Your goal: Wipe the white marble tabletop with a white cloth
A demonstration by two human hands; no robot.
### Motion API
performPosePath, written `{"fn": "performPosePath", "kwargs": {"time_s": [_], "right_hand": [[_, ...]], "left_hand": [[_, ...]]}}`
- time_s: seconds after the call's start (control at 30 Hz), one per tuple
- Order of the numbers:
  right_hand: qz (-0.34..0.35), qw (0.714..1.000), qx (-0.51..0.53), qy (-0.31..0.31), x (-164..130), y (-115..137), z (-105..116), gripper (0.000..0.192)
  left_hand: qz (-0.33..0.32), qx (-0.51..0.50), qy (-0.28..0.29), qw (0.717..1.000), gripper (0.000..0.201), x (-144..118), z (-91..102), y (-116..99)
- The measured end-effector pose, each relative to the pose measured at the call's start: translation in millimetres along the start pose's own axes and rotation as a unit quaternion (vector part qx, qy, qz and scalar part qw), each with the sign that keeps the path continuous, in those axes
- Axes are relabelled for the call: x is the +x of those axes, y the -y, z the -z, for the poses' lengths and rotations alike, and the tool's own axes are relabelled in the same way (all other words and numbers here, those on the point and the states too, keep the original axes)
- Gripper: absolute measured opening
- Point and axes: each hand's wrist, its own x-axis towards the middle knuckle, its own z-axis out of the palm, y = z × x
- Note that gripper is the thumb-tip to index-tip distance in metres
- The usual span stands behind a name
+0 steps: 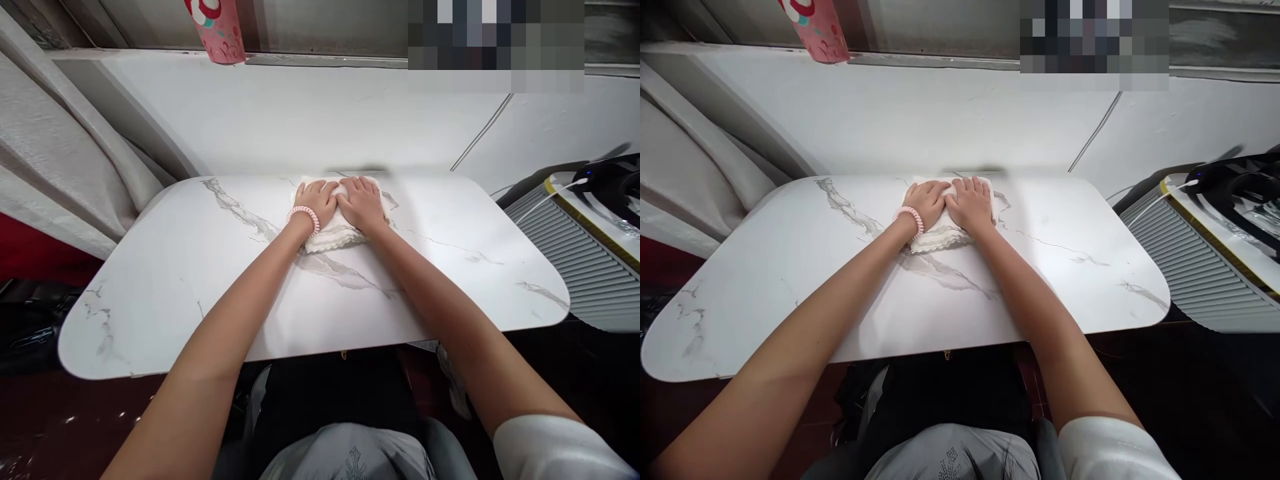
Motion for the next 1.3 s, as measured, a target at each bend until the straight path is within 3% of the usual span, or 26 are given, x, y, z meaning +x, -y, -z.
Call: {"fn": "performPosePath", "kwargs": {"time_s": [0.3, 0.73, 1.03, 1.3], "right_hand": [[0.010, 0.999, 0.012, -0.037, 45, -7, -15, 0.048], [0.036, 0.994, 0.018, -0.105, 80, -14, -27, 0.033], [0.007, 0.998, -0.035, -0.058, 83, -3, -22, 0.035], [0.021, 0.999, -0.031, -0.032, 68, 15, -24, 0.042]], "left_hand": [[-0.011, -0.009, -0.015, 1.000, 0.049, 42, -2.9, 20], [-0.020, -0.012, -0.024, 0.999, 0.049, 77, -5.7, 38], [-0.027, -0.017, -0.030, 0.999, 0.049, 83, -4.3, 44], [-0.030, -0.008, -0.041, 0.999, 0.052, 63, -1.3, 57]]}}
